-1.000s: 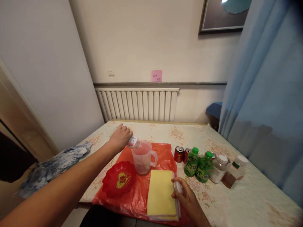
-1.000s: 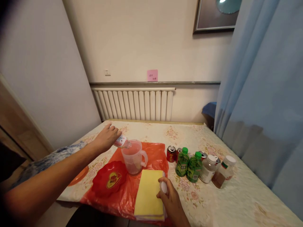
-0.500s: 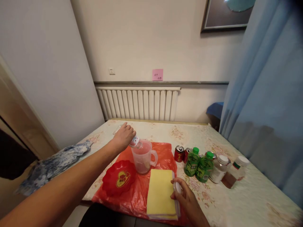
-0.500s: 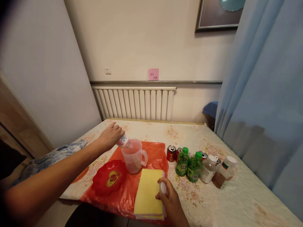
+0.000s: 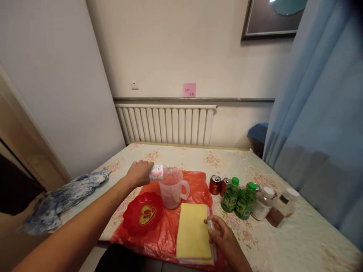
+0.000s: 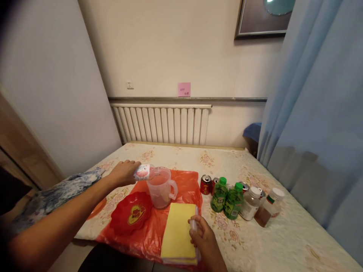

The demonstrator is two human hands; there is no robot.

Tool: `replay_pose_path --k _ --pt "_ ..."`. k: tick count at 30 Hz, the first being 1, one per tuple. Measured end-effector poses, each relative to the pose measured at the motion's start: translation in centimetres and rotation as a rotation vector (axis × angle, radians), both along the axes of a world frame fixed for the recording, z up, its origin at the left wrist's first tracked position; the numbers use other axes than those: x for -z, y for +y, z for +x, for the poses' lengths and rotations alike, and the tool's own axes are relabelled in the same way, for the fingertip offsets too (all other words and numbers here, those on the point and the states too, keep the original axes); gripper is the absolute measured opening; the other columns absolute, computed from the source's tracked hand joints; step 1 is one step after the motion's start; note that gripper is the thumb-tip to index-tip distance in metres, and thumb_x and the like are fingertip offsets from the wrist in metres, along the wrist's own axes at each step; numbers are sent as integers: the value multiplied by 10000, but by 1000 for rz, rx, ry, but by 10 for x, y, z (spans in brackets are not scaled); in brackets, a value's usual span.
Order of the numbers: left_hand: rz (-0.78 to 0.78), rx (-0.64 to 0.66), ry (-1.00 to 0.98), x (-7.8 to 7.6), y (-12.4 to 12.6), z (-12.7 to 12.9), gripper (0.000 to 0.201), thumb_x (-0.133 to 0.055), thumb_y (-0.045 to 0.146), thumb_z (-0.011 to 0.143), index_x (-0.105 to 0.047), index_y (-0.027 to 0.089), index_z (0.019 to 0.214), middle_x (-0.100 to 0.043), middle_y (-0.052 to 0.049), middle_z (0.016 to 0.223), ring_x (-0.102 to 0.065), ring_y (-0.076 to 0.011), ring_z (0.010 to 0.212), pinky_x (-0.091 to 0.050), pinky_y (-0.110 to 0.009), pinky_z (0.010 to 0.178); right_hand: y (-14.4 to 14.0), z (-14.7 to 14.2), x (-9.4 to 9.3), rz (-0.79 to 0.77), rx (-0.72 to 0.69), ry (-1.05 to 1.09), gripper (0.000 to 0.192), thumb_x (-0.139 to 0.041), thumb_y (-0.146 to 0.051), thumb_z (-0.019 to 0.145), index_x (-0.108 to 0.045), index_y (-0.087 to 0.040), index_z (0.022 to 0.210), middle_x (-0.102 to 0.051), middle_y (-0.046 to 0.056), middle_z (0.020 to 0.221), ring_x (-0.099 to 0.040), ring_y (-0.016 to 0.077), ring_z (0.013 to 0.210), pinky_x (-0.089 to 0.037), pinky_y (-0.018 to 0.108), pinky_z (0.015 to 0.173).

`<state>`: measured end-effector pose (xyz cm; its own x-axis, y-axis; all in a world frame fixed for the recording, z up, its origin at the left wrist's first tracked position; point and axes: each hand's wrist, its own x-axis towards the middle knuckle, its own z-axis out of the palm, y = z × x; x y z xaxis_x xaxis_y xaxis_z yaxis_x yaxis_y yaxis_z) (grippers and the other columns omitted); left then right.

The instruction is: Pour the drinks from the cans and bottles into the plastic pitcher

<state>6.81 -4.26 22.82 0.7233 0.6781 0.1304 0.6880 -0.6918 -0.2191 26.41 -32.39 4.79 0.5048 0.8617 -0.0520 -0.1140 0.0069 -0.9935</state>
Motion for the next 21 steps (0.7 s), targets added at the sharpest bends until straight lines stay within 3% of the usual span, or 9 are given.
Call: replay_pose_path --k 3,7,10,13,17,21 --pt "-161 -31 -75 3 -2 -12 414 -669 222 581 -577 193 984 -693 -98 959 -639 -297 876 -464 -366 695 2 -4 -5 23 9 8 444 -721 -407 657 -595 -194 1026 -662 75 1032 -613 138 578 -503 308 620" --pt "-444 -17 -222 17 -23 -30 413 -596 243 649 -540 219 1057 -691 10 866 -659 -197 728 -471 -263 587 10 -7 -17 2 -45 9 453 -700 -374 664 -585 -185 1059 -674 30 853 -653 175 593 -529 332 638" --pt "-696 67 -449 40 -53 -36 460 -613 214 622 -546 210 1077 -674 21 913 -647 -207 831 -482 -257 656 19 -3 -33 17 -102 -49 470 -676 -356 680 -593 -175 1105 -665 2 718 -658 194 600 -532 343 635" --pt "-810 92 -490 70 -83 -34 488 -633 200 591 -563 219 1074 -677 20 958 -635 -208 854 -476 -255 673 29 2 -56 57 -143 -178 474 -636 -312 712 -609 -158 1159 -621 -28 600 -644 189 622 -515 337 687" --pt "-944 31 -541 106 -110 -25 517 -677 188 537 -587 211 1046 -664 10 916 -610 -215 827 -444 -262 662 38 3 -81 81 -175 -376 452 -580 -225 718 -653 -170 1161 -591 -36 612 -595 157 621 -479 289 671" --pt "-1078 61 -598 119 -126 -20 557 -678 159 526 -586 223 1072 -654 14 934 -592 -204 838 -441 -257 684 40 0 -92 69 -275 -535 480 -539 -150 705 -685 -196 1161 -650 1 791 -559 131 622 -455 260 632"
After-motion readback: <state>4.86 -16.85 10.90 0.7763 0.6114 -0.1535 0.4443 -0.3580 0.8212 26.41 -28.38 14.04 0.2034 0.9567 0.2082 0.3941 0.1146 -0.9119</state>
